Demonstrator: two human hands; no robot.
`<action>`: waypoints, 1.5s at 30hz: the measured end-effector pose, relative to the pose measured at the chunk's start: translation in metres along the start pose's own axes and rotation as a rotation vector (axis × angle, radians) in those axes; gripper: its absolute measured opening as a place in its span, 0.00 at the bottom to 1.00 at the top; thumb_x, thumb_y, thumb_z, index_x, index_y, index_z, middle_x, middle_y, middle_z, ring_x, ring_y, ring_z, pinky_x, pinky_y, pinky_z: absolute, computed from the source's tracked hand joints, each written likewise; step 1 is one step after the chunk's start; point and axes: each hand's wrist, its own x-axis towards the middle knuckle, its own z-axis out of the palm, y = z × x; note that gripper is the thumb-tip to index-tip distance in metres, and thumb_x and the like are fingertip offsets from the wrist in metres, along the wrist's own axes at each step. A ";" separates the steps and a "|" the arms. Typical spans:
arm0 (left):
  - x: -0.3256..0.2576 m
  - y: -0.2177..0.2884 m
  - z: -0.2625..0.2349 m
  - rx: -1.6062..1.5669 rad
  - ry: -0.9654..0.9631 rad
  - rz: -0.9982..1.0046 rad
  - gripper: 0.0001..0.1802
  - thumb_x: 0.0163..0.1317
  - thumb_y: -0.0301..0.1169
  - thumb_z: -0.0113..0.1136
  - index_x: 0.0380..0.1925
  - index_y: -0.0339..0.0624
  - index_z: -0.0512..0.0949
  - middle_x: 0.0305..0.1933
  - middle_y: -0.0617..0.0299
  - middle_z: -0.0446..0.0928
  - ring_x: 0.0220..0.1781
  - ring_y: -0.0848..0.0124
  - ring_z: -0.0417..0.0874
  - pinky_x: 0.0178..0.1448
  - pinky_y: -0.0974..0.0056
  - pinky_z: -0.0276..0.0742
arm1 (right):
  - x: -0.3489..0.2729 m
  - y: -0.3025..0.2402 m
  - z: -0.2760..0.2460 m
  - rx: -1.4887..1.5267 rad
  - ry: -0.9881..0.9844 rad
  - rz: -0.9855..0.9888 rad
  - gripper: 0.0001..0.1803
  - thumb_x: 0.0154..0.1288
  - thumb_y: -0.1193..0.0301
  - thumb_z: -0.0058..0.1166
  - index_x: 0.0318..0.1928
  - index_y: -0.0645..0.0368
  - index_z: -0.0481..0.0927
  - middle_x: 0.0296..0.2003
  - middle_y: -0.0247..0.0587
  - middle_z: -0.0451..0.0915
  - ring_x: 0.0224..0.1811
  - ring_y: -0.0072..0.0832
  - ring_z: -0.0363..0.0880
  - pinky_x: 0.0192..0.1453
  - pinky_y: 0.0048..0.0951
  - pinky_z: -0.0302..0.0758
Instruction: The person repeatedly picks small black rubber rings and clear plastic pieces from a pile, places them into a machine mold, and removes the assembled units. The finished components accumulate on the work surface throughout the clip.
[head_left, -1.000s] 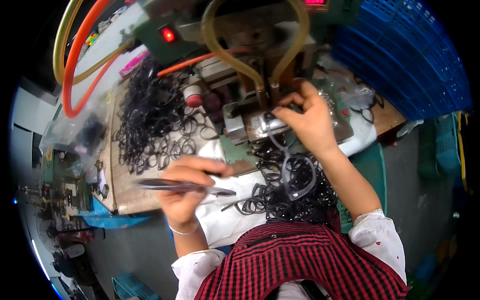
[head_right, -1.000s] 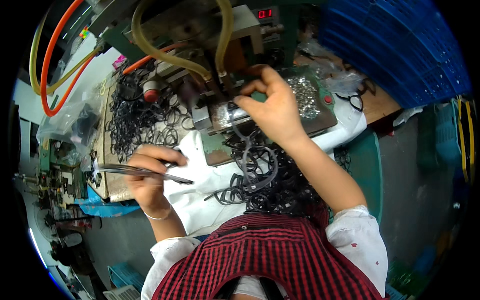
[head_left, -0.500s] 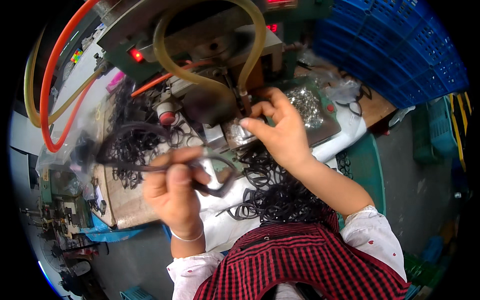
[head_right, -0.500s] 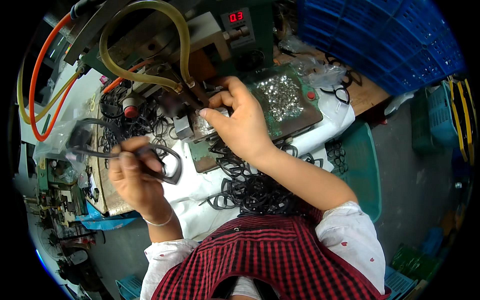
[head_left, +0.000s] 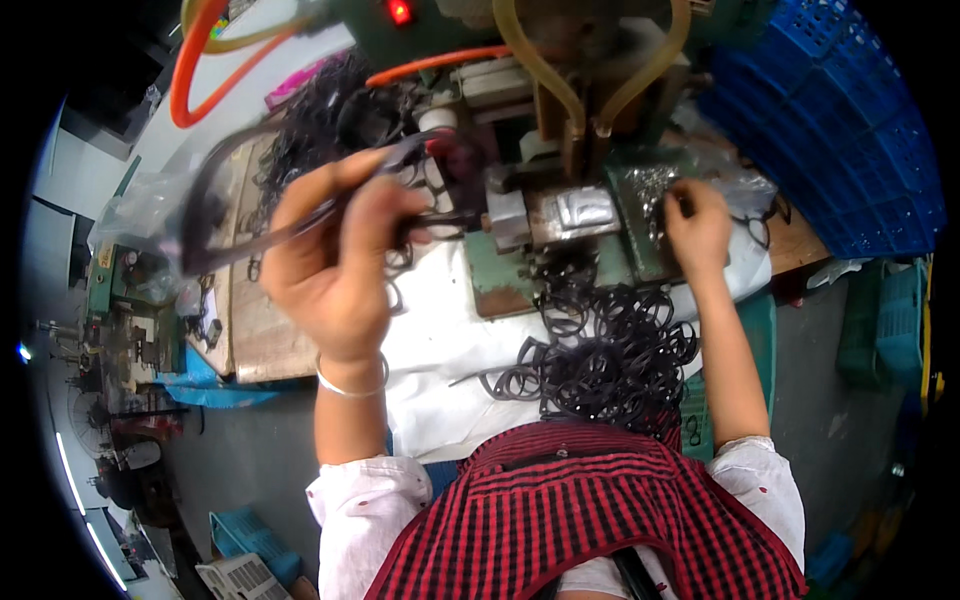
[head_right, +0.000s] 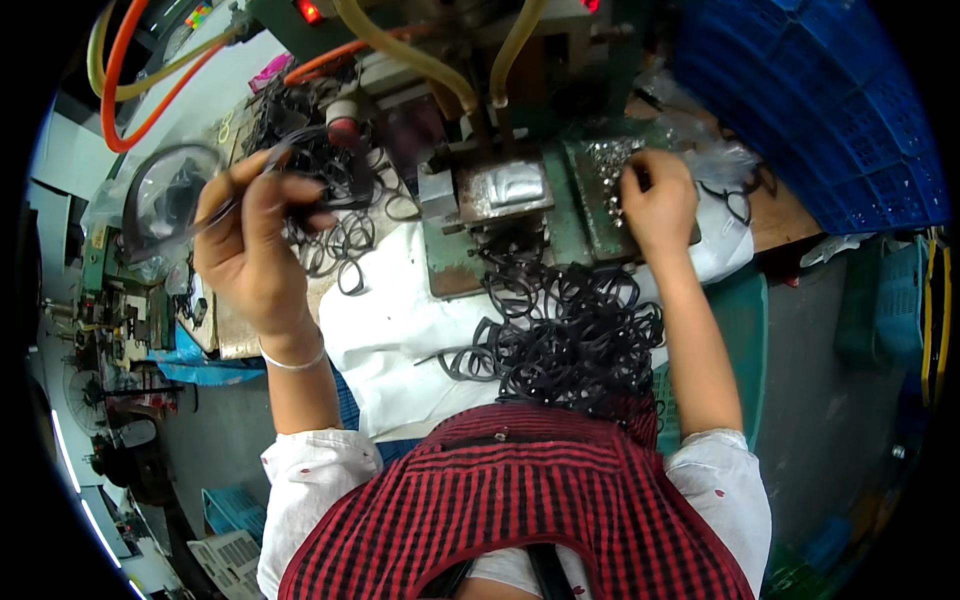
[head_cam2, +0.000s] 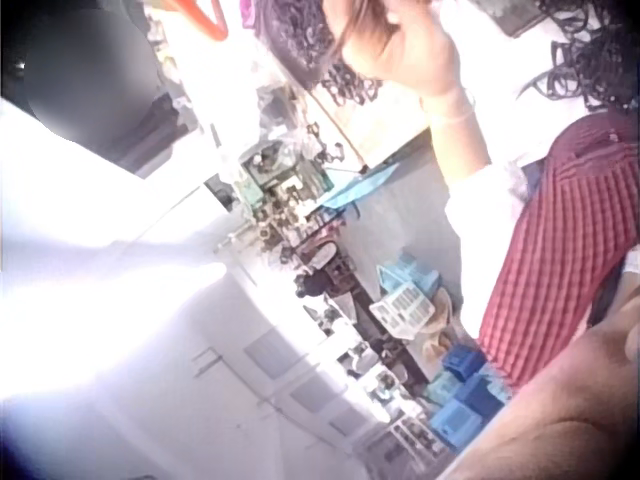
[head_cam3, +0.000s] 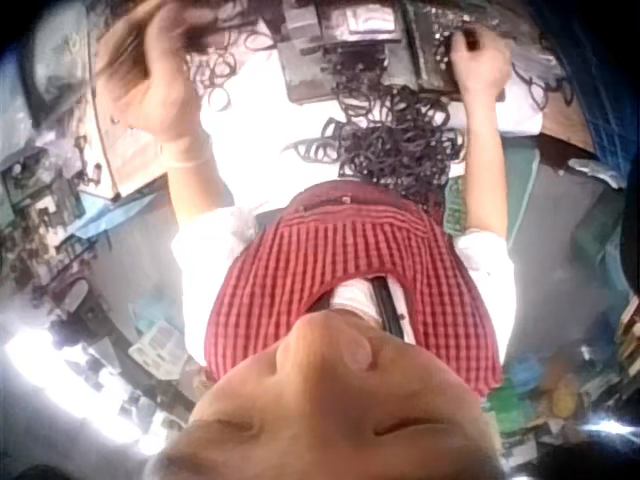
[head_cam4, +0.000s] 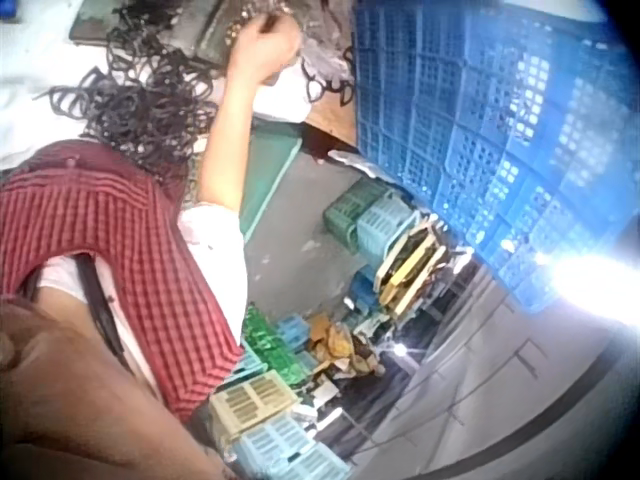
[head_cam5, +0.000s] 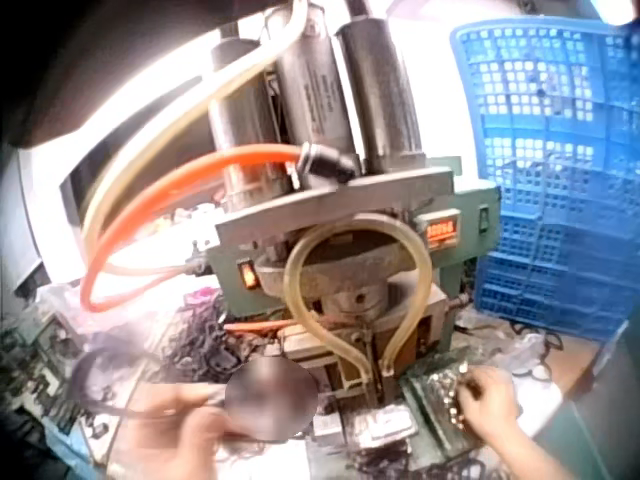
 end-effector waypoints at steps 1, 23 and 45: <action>-0.006 -0.002 -0.007 -0.002 0.055 -0.050 0.11 0.70 0.29 0.55 0.44 0.29 0.77 0.30 0.54 0.81 0.23 0.74 0.79 0.23 0.75 0.76 | 0.000 0.006 -0.003 -0.059 0.017 0.044 0.06 0.55 0.74 0.60 0.35 0.59 0.82 0.34 0.45 0.82 0.38 0.41 0.81 0.45 0.36 0.75; 0.011 -0.017 0.042 0.121 0.116 0.035 0.10 0.66 0.21 0.57 0.47 0.33 0.74 0.38 0.56 0.80 0.33 0.76 0.81 0.30 0.76 0.77 | 0.003 -0.126 -0.009 1.050 -0.149 0.346 0.21 0.57 0.80 0.59 0.51 0.67 0.72 0.34 0.40 0.82 0.40 0.21 0.78 0.49 0.23 0.72; -0.063 -0.002 0.089 -0.773 -0.369 -1.375 0.23 0.76 0.41 0.37 0.46 0.32 0.75 0.15 0.60 0.71 0.06 0.76 0.63 0.10 0.77 0.59 | -0.030 0.003 -0.020 -0.123 -0.091 -0.019 0.07 0.53 0.72 0.63 0.32 0.61 0.82 0.34 0.43 0.81 0.40 0.43 0.77 0.47 0.40 0.72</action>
